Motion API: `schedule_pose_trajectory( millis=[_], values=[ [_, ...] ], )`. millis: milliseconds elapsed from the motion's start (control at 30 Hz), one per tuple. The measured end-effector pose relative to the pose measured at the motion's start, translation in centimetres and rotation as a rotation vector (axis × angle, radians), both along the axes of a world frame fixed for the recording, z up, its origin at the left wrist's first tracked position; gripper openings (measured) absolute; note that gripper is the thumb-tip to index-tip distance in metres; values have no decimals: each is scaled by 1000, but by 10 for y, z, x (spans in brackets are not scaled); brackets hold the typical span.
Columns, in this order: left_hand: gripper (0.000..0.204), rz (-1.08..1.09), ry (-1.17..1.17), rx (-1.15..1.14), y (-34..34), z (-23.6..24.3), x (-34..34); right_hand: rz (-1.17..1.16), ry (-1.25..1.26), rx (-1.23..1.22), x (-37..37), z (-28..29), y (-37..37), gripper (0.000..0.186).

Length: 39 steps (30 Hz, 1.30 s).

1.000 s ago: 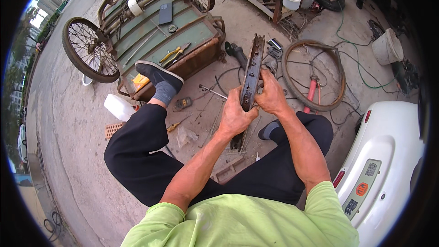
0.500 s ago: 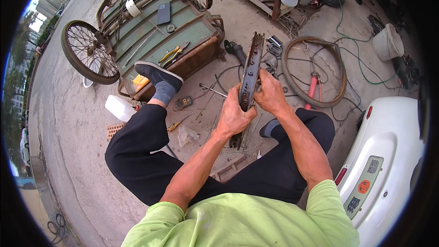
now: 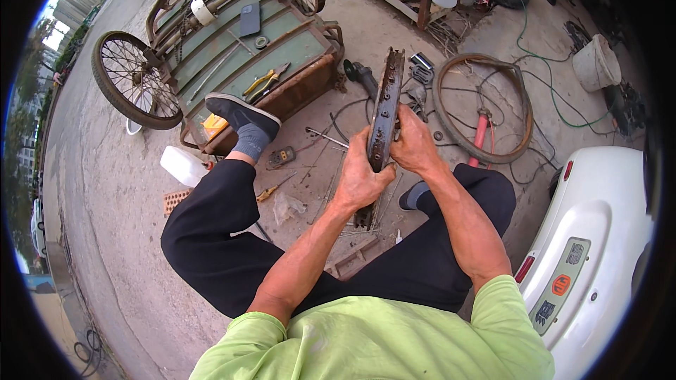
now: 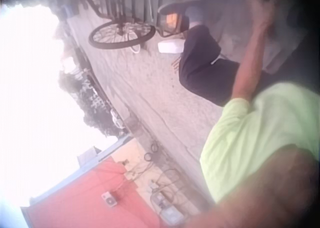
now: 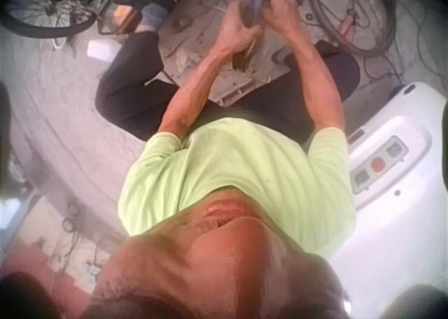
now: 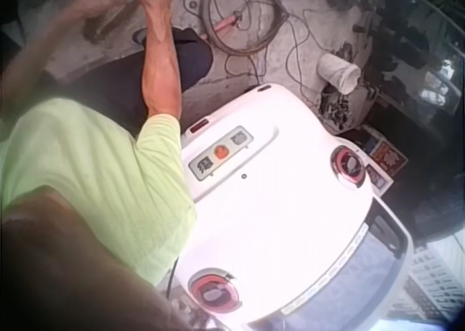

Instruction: The person removes a tire from a bicycle wheel rim, then installs a metal brake shoe onto the rim and secures it with screws. The person repeats this process for a second brake shoe on the same wheel.

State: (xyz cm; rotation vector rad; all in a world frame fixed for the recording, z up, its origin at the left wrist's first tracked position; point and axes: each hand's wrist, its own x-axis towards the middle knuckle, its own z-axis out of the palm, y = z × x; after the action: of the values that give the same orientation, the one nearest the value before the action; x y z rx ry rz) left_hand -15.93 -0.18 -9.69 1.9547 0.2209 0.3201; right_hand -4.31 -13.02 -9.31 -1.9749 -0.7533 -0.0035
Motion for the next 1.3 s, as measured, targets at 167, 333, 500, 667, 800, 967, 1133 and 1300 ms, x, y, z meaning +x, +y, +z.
schedule_pose_trajectory(
  millis=[167,333,500,667,800,967,1133,1300],
  values=[
    [84,-21,7,55,2,12,9,-18,-38,8,7,3,1,45],
    [81,-35,67,-117,7,23,28,-54,9,-20,16,7,7,45],
    [80,-87,154,-101,12,56,52,-36,-42,-18,42,0,7,43],
    [75,-162,121,-16,20,43,75,-37,4,-87,64,-4,-2,46],
    [80,-271,72,-46,54,32,80,-23,8,-32,65,-2,1,42],
    [44,-55,274,-277,116,-5,70,-76,37,-47,57,4,-13,36],
    [21,293,565,-479,180,-187,8,-109,-52,-14,60,-13,-11,41],
    [13,386,995,-259,201,-323,-101,-122,-47,-63,55,-10,-13,28]
  ],
)
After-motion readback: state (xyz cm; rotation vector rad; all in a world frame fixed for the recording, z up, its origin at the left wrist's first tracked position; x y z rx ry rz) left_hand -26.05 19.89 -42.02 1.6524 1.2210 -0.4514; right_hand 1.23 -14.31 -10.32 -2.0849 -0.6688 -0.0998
